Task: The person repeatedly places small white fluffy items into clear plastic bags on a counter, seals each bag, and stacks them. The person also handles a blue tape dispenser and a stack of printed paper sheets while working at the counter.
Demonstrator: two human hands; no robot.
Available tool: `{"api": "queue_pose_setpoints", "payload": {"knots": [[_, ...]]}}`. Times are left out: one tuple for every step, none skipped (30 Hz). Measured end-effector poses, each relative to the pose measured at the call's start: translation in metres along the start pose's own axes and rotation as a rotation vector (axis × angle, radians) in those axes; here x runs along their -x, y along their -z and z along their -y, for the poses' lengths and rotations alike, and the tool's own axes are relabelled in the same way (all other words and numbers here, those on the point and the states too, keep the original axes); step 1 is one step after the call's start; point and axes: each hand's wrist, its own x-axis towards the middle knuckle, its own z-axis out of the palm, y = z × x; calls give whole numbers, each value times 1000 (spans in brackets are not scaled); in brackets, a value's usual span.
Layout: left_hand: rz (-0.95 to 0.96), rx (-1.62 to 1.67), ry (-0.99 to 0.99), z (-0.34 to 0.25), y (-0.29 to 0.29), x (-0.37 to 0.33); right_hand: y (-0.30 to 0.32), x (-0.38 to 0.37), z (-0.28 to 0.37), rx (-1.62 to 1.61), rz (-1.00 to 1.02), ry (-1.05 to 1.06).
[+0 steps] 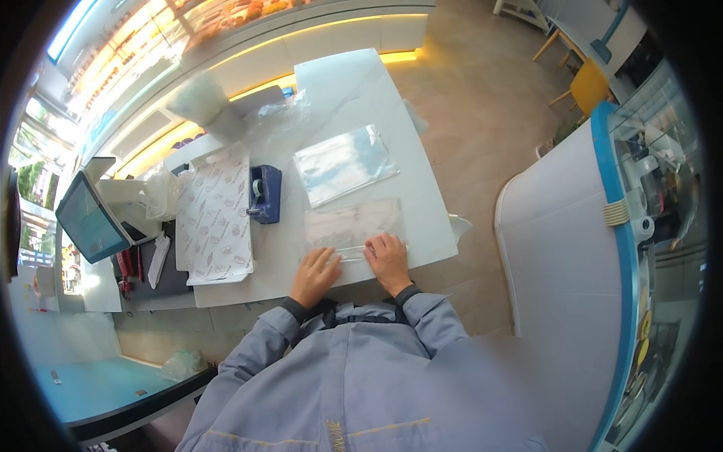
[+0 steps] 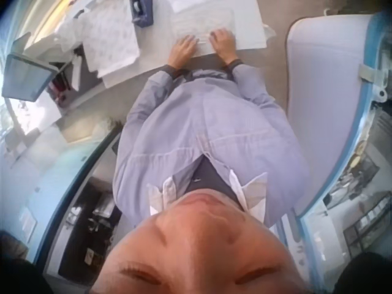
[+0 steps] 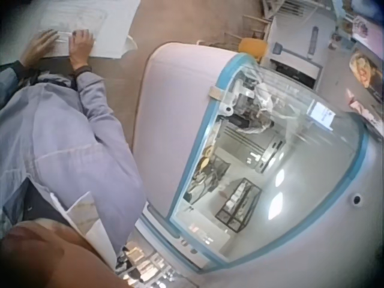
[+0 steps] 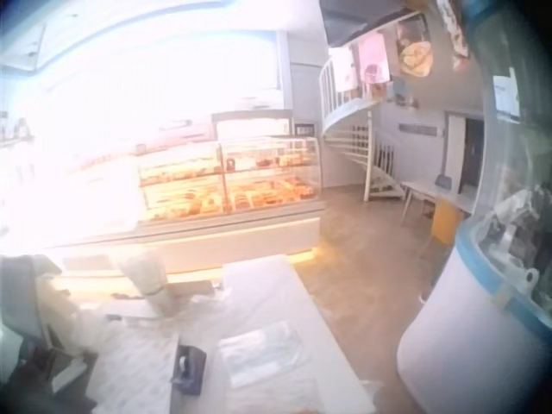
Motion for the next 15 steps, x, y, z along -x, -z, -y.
{"api": "queue_pose_setpoints", "payload": {"knots": [[8, 1, -13, -2, -7, -5, 0, 0, -1, -2, 6, 7], [16, 3, -28, -5, -15, -10, -1, 0, -2, -4, 10, 13], [25, 5, -45, -5, -21, -15, -1, 0, -3, -5, 13, 18], [44, -7, -53, -5, -24, -17, -1, 2, -4, -8, 25, 22], [67, -24, -63, -5, -27, -18, 0, 4, -6, -10, 37, 26], [89, -40, -73, -5, -29, -18, 1, 5, -9, -13, 47, 31], [113, -59, -84, -4, -30, -20, 6, 4, -6, -8, 68, 49], [98, -96, -109, -4, -30, -21, 12, 4, -3, -3, 88, 69], [81, -134, -133, -3, -29, -21, 17, 3, 1, 1, 109, 89], [63, -169, -160, -4, -29, -24, 22, 2, 2, 23, 122, 111], [100, -134, -122, -3, -29, -24, 25, 0, 3, 45, 136, 134], [137, -100, -82, -3, -29, -24, 27, -2, 3, 65, 151, 159], [174, -62, -41, -3, -31, -24, 28, -4, 2, 85, 158, 187], [141, -53, -44, -3, -31, -23, 28, -6, 1, 104, 166, 217], [107, -46, -45, -3, -31, -22, 28, -6, 0, 121, 176, 249]]}}
